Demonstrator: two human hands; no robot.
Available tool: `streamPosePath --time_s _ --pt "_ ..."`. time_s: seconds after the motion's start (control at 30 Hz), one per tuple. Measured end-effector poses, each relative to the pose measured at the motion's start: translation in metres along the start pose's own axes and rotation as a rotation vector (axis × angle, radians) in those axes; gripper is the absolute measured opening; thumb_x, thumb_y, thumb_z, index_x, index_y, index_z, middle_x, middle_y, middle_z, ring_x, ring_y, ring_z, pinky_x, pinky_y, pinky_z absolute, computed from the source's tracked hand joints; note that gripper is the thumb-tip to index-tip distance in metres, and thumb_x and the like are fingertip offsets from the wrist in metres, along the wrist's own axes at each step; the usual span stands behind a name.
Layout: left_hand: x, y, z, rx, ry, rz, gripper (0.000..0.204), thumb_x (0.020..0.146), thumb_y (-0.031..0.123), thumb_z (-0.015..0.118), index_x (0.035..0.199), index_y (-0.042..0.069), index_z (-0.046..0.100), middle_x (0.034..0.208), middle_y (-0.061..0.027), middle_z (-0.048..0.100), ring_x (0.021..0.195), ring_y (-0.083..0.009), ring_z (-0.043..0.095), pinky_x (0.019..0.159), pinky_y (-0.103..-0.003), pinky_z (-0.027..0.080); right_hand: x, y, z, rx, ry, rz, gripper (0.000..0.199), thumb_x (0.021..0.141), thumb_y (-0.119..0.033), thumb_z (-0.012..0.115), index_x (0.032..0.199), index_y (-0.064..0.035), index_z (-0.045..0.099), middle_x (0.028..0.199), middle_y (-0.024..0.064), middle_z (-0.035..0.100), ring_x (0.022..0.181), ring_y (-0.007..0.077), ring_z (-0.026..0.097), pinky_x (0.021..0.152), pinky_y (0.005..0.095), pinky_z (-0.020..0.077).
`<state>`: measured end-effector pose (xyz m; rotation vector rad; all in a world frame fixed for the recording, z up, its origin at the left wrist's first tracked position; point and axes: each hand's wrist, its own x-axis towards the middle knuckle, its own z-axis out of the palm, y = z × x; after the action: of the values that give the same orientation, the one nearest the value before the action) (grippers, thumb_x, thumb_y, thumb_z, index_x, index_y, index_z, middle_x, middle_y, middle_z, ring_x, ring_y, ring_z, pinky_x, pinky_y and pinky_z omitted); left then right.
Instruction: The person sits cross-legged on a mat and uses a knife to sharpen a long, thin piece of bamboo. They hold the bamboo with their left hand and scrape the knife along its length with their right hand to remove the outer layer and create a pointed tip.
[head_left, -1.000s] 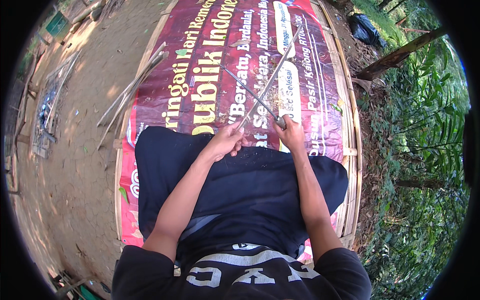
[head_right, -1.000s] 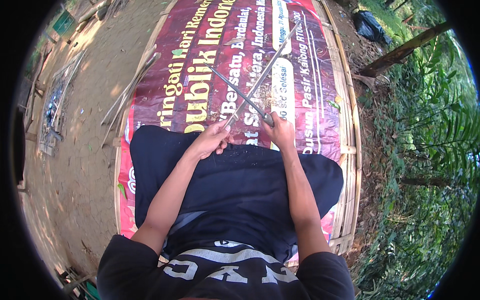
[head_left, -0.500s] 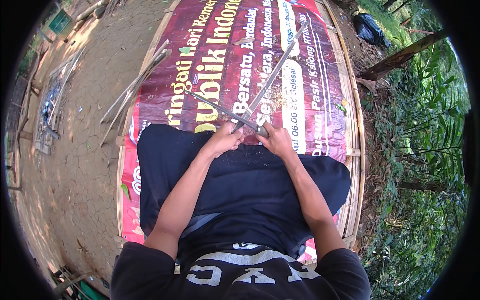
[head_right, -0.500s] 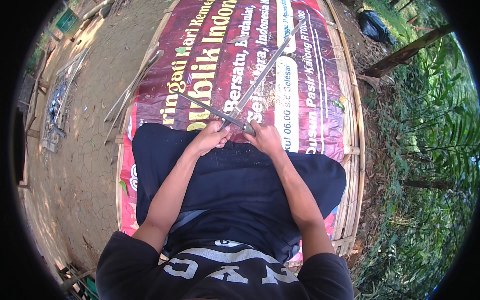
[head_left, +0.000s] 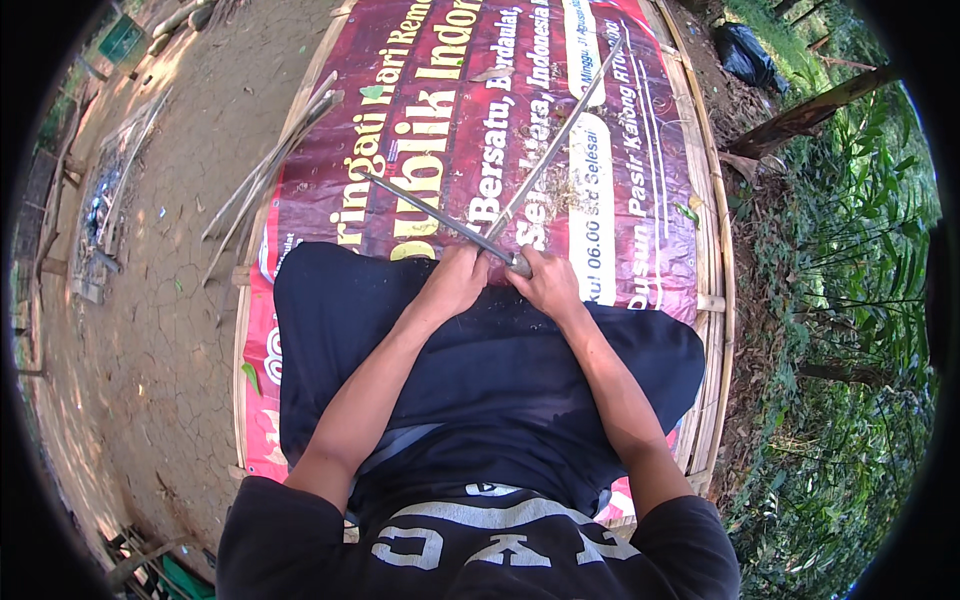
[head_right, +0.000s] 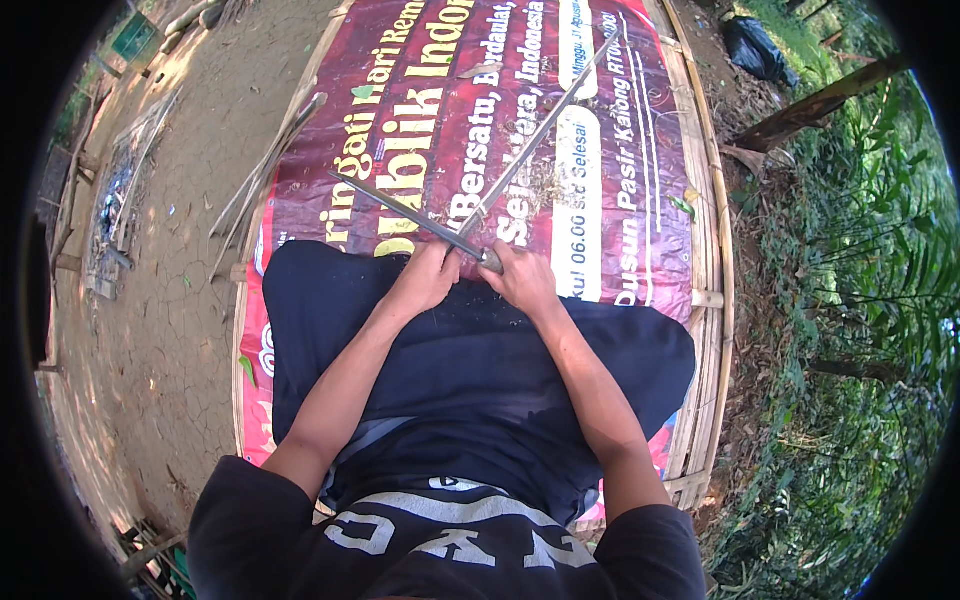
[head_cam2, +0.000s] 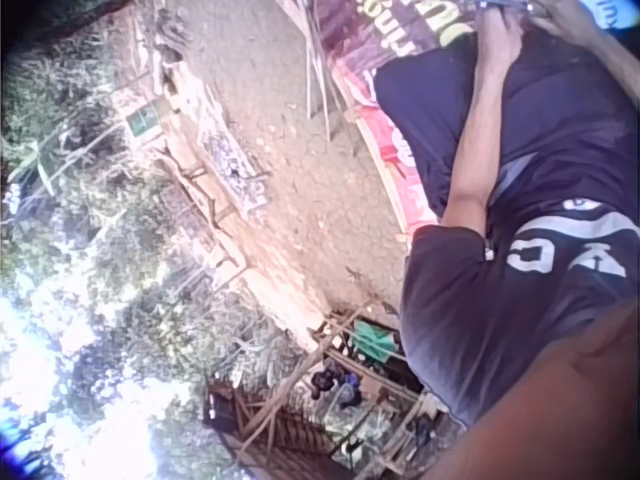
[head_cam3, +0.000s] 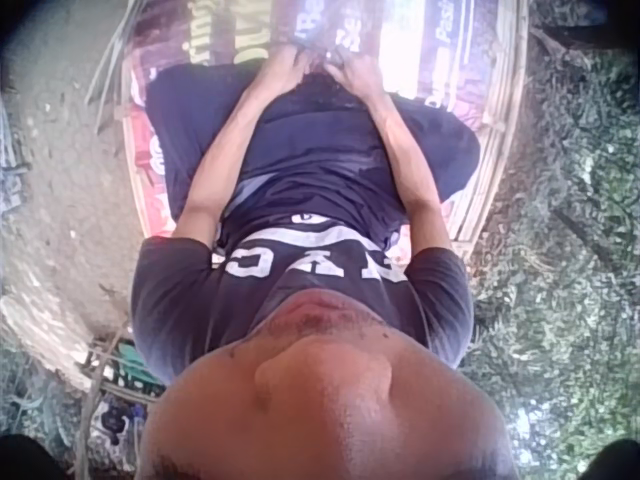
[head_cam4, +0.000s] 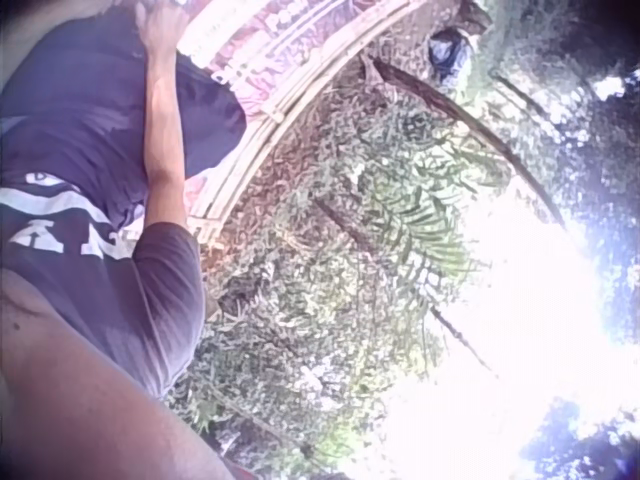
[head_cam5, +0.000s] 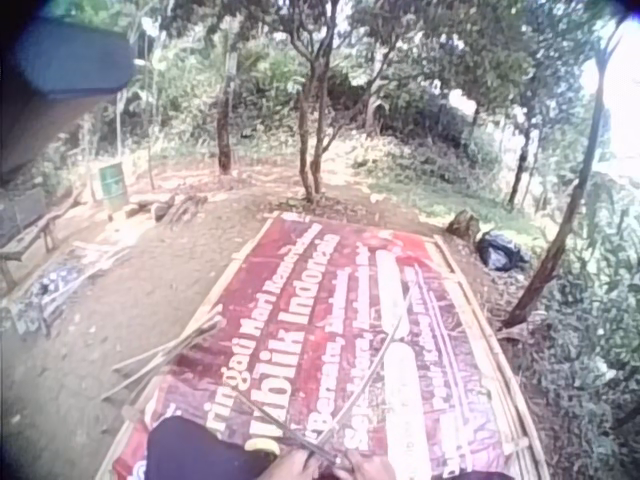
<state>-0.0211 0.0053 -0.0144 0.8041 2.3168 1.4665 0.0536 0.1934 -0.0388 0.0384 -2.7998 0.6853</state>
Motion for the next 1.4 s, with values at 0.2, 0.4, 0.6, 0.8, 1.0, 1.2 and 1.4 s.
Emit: streamPosePath --time_s 0.2,0.4,0.6,0.8,1.0,1.2,1.4 --pt "0.001 -0.002 0.005 0.104 0.042 0.113 0.017 0.094 0.004 0.052 0.093 -0.011 0.059 0.067 -0.0308 0.059 0.062 -0.0449 0.064 0.055 -0.047 0.046 -0.003 0.019 0.012 -0.043 -0.02 -0.012 0.032 0.079 -0.029 0.079 0.089 -0.0055 0.059 0.067 0.0168 0.065 0.06 0.0373 0.066 0.053 0.0462 0.0522" --pt "0.002 0.0 0.007 0.115 0.037 0.1 0.017 0.093 0.003 0.051 0.095 -0.011 0.059 0.066 -0.0307 0.059 0.061 -0.0437 0.064 0.055 -0.049 0.045 -0.003 0.023 0.018 -0.058 0.042 -0.045 0.036 0.08 -0.034 0.078 0.09 -0.0083 0.055 0.059 0.0152 0.062 0.057 0.0381 0.065 0.052 0.0484 0.0505" --pt "0.001 0.004 0.009 0.106 0.038 0.038 0.02 0.098 0.007 0.049 0.104 -0.011 0.058 0.065 -0.0295 0.059 0.062 -0.0423 0.064 0.057 -0.048 0.045 -0.002 0.044 0.017 -0.09 0.095 0.041 0.036 0.081 -0.034 0.077 0.092 -0.0076 0.055 0.06 0.0159 0.063 0.057 0.0384 0.065 0.052 0.0481 0.0507" --pt "0.002 0.001 0.013 0.073 -0.001 -0.034 0.028 0.1 0.01 0.048 0.102 -0.016 0.057 0.068 -0.0331 0.06 0.07 -0.0499 0.063 0.066 -0.054 0.047 -0.004 0.046 0.004 -0.165 0.085 0.076 0.033 0.084 -0.033 0.074 0.095 -0.0077 0.057 0.061 0.0153 0.064 0.058 0.0376 0.066 0.052 0.0477 0.0511" --pt "0.0 0.009 0.011 0.067 -0.011 0.03 0.024 0.099 0.007 0.047 0.099 -0.015 0.057 0.074 -0.0353 0.06 0.077 -0.0494 0.064 0.068 -0.055 0.047 -0.001 0.013 -0.004 -0.134 -0.006 -0.035 0.034 0.082 -0.034 0.076 0.089 -0.0081 0.055 0.064 0.0136 0.064 0.06 0.0367 0.065 0.053 0.0469 0.0505" --pt "-0.008 0.012 0.003 0.13 -0.067 -0.05 0.026 0.1 0.011 0.047 0.098 -0.014 0.055 0.079 -0.0353 0.061 0.077 -0.0514 0.062 0.071 -0.056 0.046 0.009 0.061 -0.002 -0.142 0.079 0.269 0.034 0.088 -0.038 0.071 0.09 -0.0063 0.057 0.061 0.0191 0.064 0.059 0.0397 0.066 0.053 0.0494 0.0515" --pt "-0.006 -0.008 0.021 0.091 -0.006 -0.058 0.026 0.1 0.012 0.047 0.097 -0.013 0.056 0.08 -0.034 0.062 0.075 -0.0511 0.061 0.069 -0.056 0.046 0.001 0.036 -0.006 -0.103 0.021 0.16 0.033 0.086 -0.037 0.072 0.091 -0.0069 0.058 0.063 0.0196 0.064 0.061 0.0411 0.065 0.056 0.0506 0.0513"
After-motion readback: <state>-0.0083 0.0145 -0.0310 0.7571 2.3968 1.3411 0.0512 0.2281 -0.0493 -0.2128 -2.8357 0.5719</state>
